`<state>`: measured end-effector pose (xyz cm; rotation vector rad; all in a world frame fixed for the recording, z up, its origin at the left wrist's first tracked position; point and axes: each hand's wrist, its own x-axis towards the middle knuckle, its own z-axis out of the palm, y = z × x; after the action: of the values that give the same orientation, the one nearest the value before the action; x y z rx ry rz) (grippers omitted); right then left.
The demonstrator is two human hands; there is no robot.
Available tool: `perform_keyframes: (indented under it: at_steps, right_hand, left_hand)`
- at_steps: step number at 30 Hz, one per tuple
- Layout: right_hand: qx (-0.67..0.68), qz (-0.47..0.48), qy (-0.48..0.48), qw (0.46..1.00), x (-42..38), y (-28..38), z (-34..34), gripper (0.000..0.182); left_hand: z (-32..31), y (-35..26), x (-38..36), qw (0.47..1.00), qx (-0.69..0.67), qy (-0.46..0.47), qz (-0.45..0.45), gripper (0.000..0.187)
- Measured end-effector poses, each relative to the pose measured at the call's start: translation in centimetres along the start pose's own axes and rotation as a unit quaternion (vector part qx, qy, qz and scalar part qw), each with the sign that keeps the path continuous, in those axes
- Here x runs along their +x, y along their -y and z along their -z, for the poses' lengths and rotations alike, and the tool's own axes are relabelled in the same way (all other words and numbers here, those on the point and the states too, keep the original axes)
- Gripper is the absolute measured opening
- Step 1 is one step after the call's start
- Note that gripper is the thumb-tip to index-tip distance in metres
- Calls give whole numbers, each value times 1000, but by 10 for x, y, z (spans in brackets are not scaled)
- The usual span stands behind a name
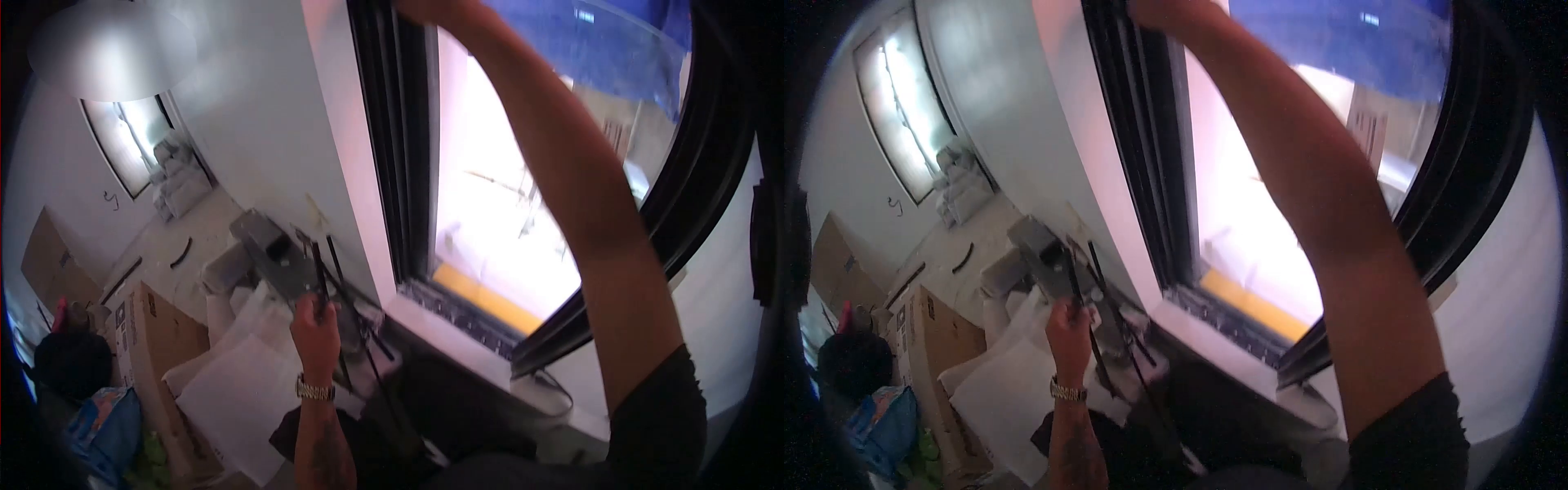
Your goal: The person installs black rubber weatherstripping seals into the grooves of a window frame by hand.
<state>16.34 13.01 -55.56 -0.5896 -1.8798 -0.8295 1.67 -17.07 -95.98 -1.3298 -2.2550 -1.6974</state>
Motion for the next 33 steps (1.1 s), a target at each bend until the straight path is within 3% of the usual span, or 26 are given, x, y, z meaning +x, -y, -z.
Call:
perform_keyframes:
  at_steps: [2,4,11,14,16,17,19,20,22,23,25,28,29,31,33]
  right_hand:
    - [-6,45,7,999,-3,3,7,22]
    - [32,-29,22,999,-4,15,20,20]
    - [-10,-8,32,999,-13,21,25,18]
    - [10,-50,7,999,-21,31,20,19]
    - [-64,-62,-11,996,-38,35,8,24]
    - [-26,-24,-106,994,-48,31,-14,17]
    - [-10,-30,-94,995,-74,51,-17,17]
    - [-24,-47,-38,998,-87,64,-19,25]
    - [48,-107,-31,993,-120,94,-39,59]
    - [134,-145,28,980,-136,109,-28,76]
    - [344,-267,46,899,-167,135,-30,89]
    - [462,-392,34,795,-221,164,-42,81]
    - [462,-403,39,790,-242,171,-54,81]
    - [480,-455,42,748,-297,192,-77,72]
    - [478,-524,70,701,-346,212,-95,69]
  left_hand:
    - [-2,-1,0,1000,-27,-2,-2,12]
    - [-2,-1,1,999,-47,1,5,11]
    - [-2,-3,-1,998,-54,5,14,11]
    - [0,-6,-1,998,-69,4,15,10]
    - [1,-11,0,998,-68,12,12,9]
    - [1,-12,-1,998,-66,10,10,8]
    - [-1,-9,-1,998,-62,14,0,7]
    - [-4,-1,-2,997,-76,21,27,11]
    - [-4,6,-3,995,-83,35,44,16]
    - [-5,6,-3,997,-70,31,33,17]
    - [-3,-1,-3,994,-89,35,44,17]
    - [4,-17,-3,985,-137,42,96,15]
    - [4,-15,-2,985,-129,50,102,15]
    - [7,-9,-1,997,-60,41,16,13]
    - [10,-11,0,997,-65,42,11,10]
